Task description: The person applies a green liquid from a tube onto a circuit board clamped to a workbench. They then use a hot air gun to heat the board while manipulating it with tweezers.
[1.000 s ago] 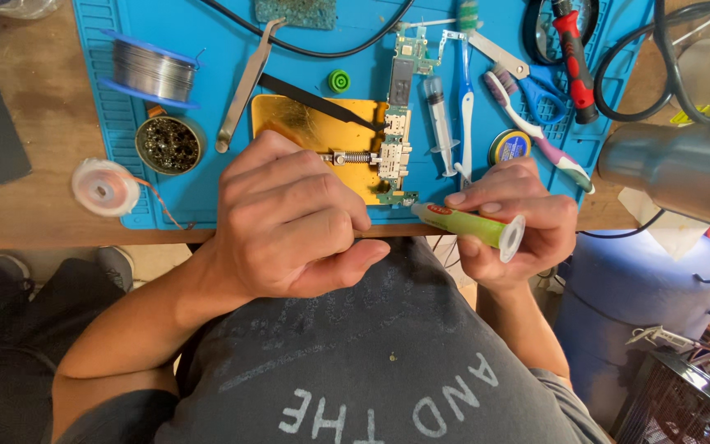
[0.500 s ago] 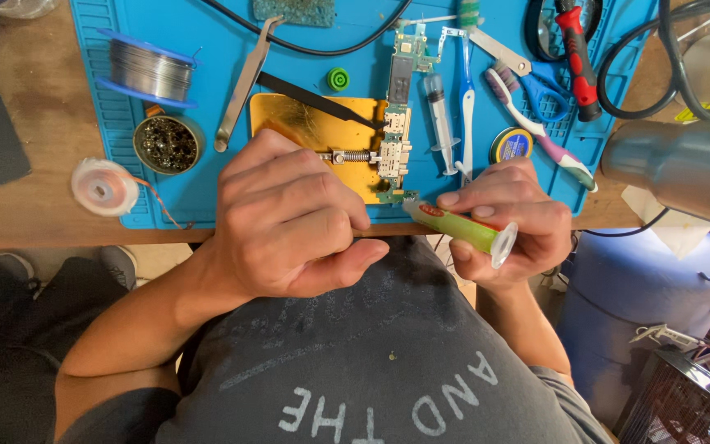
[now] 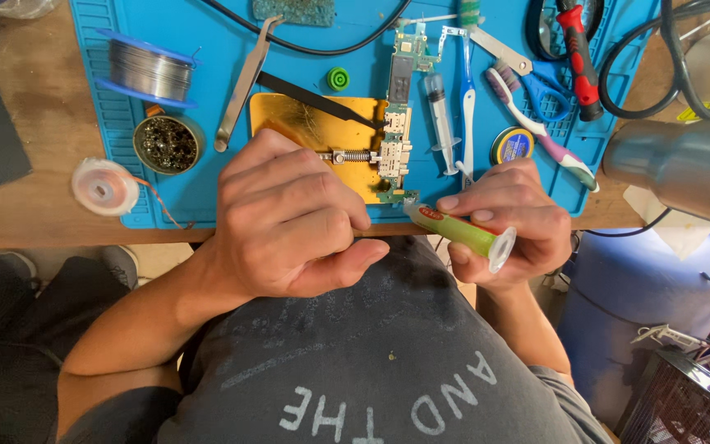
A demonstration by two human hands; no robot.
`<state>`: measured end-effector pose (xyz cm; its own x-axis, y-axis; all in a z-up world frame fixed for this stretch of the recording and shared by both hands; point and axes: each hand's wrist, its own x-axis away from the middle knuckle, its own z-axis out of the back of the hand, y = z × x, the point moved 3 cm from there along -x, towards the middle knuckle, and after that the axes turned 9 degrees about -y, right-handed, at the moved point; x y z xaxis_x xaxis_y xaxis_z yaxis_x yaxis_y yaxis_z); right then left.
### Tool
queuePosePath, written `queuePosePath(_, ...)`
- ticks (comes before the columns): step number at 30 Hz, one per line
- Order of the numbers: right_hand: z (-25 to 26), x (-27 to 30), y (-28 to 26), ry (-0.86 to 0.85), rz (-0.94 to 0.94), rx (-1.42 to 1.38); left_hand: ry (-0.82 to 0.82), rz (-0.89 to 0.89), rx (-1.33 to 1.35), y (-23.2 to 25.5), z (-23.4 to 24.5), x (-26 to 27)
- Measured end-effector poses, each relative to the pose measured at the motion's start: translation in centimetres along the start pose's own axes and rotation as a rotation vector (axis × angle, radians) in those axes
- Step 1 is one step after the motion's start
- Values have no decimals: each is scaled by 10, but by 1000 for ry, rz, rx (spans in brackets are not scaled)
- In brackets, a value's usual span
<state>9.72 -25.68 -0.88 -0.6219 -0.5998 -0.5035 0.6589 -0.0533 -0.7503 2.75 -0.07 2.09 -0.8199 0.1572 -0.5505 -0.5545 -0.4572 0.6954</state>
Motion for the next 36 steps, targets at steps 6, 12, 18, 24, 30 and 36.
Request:
queuePosePath(6,4,5,6,39,13,-14,0,-2,-2,-1,-1,1)
queuePosePath(12,3,6,6,22,28,-15,1,1,0,0,-1,1)
queuePosePath(18,3,5,4,-12,20,-19,-8,0,-3,-1,0,0)
queuePosePath(24,-1,0,1,-9,20,9,-3,-1,-2,-1,-1,1)
queuePosePath(30,6,-14,4,298,-84,-81,19,-1,-5,-1,-2,1)
queuePosePath(36,18,-4,7,256,-253,-301,1,8,13,1,-2,0)
